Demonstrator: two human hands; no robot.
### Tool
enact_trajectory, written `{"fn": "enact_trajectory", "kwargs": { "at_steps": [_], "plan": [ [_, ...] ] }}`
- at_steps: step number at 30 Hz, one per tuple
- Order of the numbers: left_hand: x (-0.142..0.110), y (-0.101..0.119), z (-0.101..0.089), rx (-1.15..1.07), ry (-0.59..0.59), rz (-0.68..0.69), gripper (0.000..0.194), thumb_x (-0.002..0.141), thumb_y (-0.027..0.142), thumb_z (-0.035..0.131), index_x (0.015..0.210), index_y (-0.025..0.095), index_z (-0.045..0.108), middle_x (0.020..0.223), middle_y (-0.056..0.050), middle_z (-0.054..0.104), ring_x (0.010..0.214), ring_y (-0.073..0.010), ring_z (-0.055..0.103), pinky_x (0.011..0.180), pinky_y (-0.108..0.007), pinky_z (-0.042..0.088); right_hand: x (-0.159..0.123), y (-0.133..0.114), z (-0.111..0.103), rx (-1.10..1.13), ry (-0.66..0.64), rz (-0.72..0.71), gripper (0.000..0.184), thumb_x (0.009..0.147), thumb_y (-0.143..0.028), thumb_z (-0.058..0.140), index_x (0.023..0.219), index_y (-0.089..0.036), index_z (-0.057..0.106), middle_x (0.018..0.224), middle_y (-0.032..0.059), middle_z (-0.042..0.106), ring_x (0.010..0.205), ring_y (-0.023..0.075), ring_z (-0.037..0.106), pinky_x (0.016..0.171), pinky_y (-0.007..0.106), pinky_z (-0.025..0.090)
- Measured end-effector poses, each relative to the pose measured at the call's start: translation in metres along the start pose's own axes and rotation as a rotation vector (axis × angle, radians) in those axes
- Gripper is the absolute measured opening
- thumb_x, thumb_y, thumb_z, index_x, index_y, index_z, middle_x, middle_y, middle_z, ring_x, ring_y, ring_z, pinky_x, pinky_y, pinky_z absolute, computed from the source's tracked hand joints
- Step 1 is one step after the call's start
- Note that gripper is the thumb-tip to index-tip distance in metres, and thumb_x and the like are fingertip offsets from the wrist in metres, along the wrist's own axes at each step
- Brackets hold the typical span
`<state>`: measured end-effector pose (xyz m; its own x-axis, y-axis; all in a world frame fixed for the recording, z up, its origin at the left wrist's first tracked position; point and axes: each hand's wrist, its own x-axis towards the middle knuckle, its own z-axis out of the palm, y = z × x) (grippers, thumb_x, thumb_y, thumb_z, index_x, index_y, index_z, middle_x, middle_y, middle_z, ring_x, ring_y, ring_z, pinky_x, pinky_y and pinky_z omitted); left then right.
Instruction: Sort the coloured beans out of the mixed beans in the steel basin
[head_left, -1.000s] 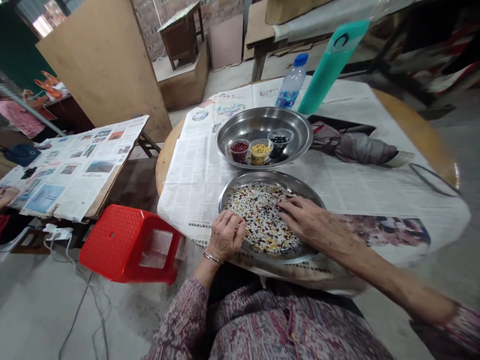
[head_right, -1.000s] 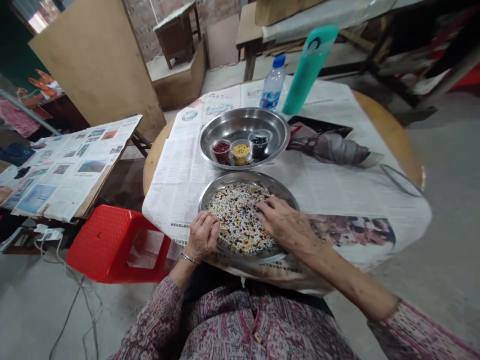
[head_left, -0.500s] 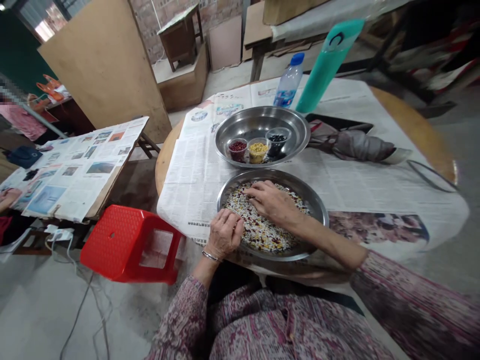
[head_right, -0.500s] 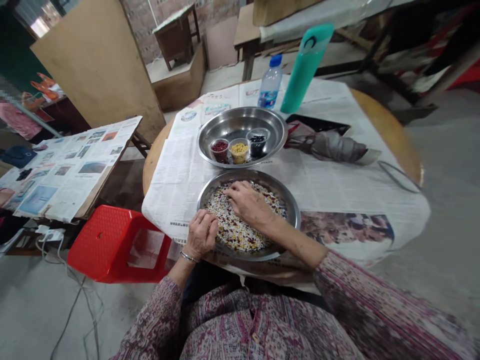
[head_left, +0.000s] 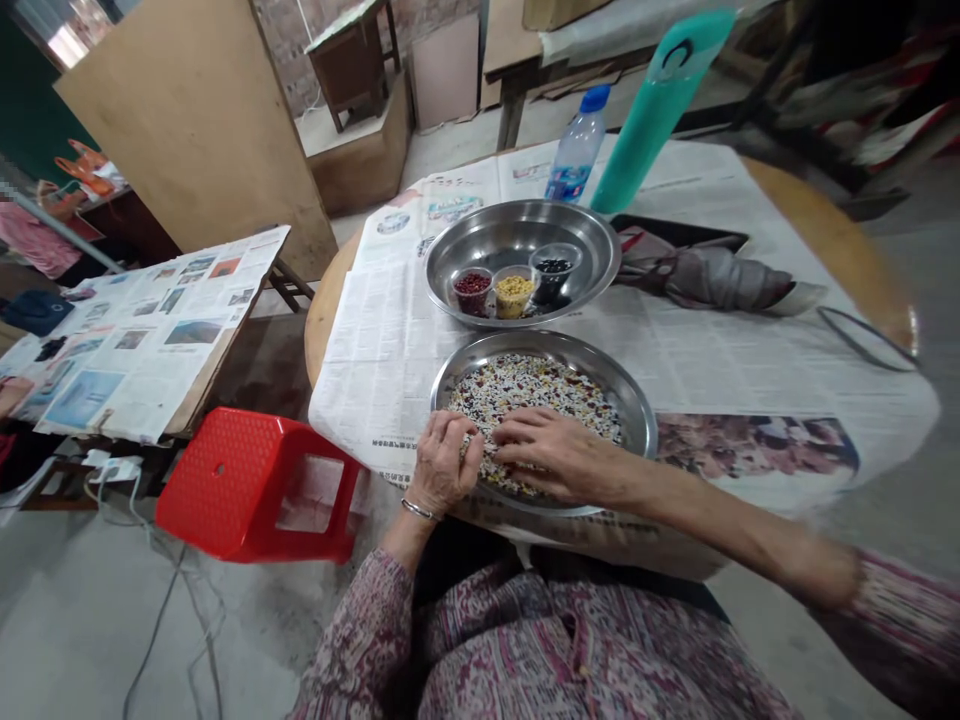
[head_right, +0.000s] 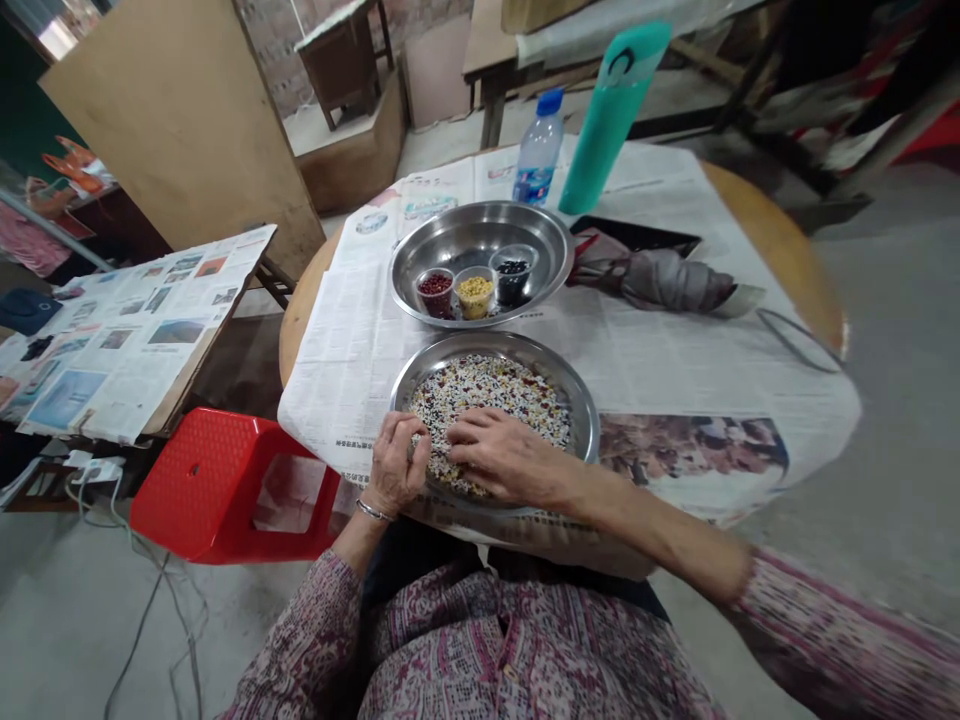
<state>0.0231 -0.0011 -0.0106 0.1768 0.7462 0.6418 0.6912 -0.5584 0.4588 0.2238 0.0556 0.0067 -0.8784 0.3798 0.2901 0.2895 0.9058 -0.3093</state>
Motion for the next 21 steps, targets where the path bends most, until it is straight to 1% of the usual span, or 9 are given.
{"fn": "enact_trajectory", "kwargs": {
  "at_steps": [3,5,9,11,12,14,17,19,21],
  "plan": [
    [0.0,0.0,0.001,0.001,-0.002,0.007,0.01,0.097,0.02,0.045,0.093,0.018,0.053,0.089,-0.007,0.059,0.089,-0.0195,0.055,0.082,-0.037,0.052,-0.021,0.011,-0.01,-0.047,0.08,0.115,0.021,0.089,-0.016,0.05,0.092,-0.024,0.069,0.102,0.007,0.068,0.098,0.0223,0.059,0.088,0.04,0.046],
    [0.0,0.0,0.001,0.001,-0.003,0.01,0.01,0.097,0.02,0.045,0.093,0.017,0.053,0.089,-0.007,0.059,0.089,-0.0195,0.055,0.082,-0.037,0.051,-0.029,0.009,-0.014,0.029,0.096,0.178,0.021,0.092,-0.019,0.048,0.096,-0.022,0.069,0.103,0.0085,0.067,0.096,0.0212,0.061,0.085,0.037,0.049],
    [0.0,0.0,0.0,-0.002,-0.011,0.005,0.011,0.097,0.021,0.044,0.094,0.017,0.054,0.09,-0.008,0.059,0.089,-0.0196,0.055,0.081,-0.036,0.051,-0.028,-0.019,-0.009,0.274,-0.062,0.22,0.025,0.095,-0.019,0.044,0.103,-0.021,0.068,0.095,0.0071,0.069,0.084,0.0167,0.065,0.075,0.03,0.052],
    [0.001,0.0,0.0,0.007,-0.008,0.002,0.011,0.097,0.021,0.044,0.094,0.017,0.054,0.09,-0.008,0.059,0.089,-0.0195,0.056,0.081,-0.036,0.052,-0.021,-0.028,-0.003,0.295,-0.128,0.218,0.026,0.093,-0.017,0.046,0.103,-0.022,0.069,0.093,0.0056,0.069,0.083,0.0165,0.065,0.075,0.029,0.052],
    [0.001,0.001,0.0,0.014,-0.005,0.003,0.011,0.097,0.02,0.044,0.094,0.018,0.054,0.089,-0.008,0.059,0.089,-0.0195,0.056,0.081,-0.036,0.052,-0.017,-0.029,0.0,0.269,-0.128,0.223,0.026,0.092,-0.016,0.046,0.103,-0.022,0.069,0.093,0.0055,0.069,0.083,0.0169,0.065,0.075,0.029,0.052],
    [0.001,0.001,-0.001,0.025,-0.004,0.008,0.011,0.097,0.02,0.044,0.094,0.018,0.054,0.089,-0.007,0.059,0.089,-0.0197,0.056,0.081,-0.037,0.052,-0.011,-0.019,0.004,0.17,-0.066,0.261,0.029,0.091,-0.014,0.045,0.105,-0.022,0.069,0.093,0.0061,0.069,0.081,0.0174,0.065,0.074,0.029,0.052],
    [0.001,0.001,0.0,0.018,-0.005,0.012,0.011,0.097,0.02,0.043,0.094,0.018,0.054,0.088,-0.007,0.06,0.089,-0.0198,0.056,0.081,-0.037,0.052,-0.006,0.012,0.003,0.004,0.108,0.376,0.032,0.092,-0.014,0.041,0.109,-0.021,0.068,0.094,0.0073,0.067,0.083,0.0186,0.064,0.077,0.031,0.053],
    [0.001,0.0,0.0,0.013,-0.005,0.007,0.011,0.097,0.02,0.044,0.094,0.018,0.054,0.088,-0.007,0.06,0.088,-0.0199,0.056,0.081,-0.037,0.052,-0.003,0.031,-0.001,-0.091,0.201,0.465,0.031,0.093,-0.017,0.041,0.108,-0.021,0.068,0.096,0.0083,0.067,0.088,0.0207,0.063,0.082,0.034,0.052],
    [0.0,0.0,0.0,0.015,-0.006,0.003,0.011,0.097,0.021,0.044,0.094,0.018,0.054,0.088,-0.007,0.06,0.088,-0.0199,0.056,0.081,-0.037,0.052,0.002,0.04,-0.006,-0.173,0.252,0.528,0.03,0.093,-0.02,0.042,0.106,-0.019,0.069,0.1,0.0103,0.066,0.095,0.0238,0.061,0.086,0.037,0.051]
  ]
}}
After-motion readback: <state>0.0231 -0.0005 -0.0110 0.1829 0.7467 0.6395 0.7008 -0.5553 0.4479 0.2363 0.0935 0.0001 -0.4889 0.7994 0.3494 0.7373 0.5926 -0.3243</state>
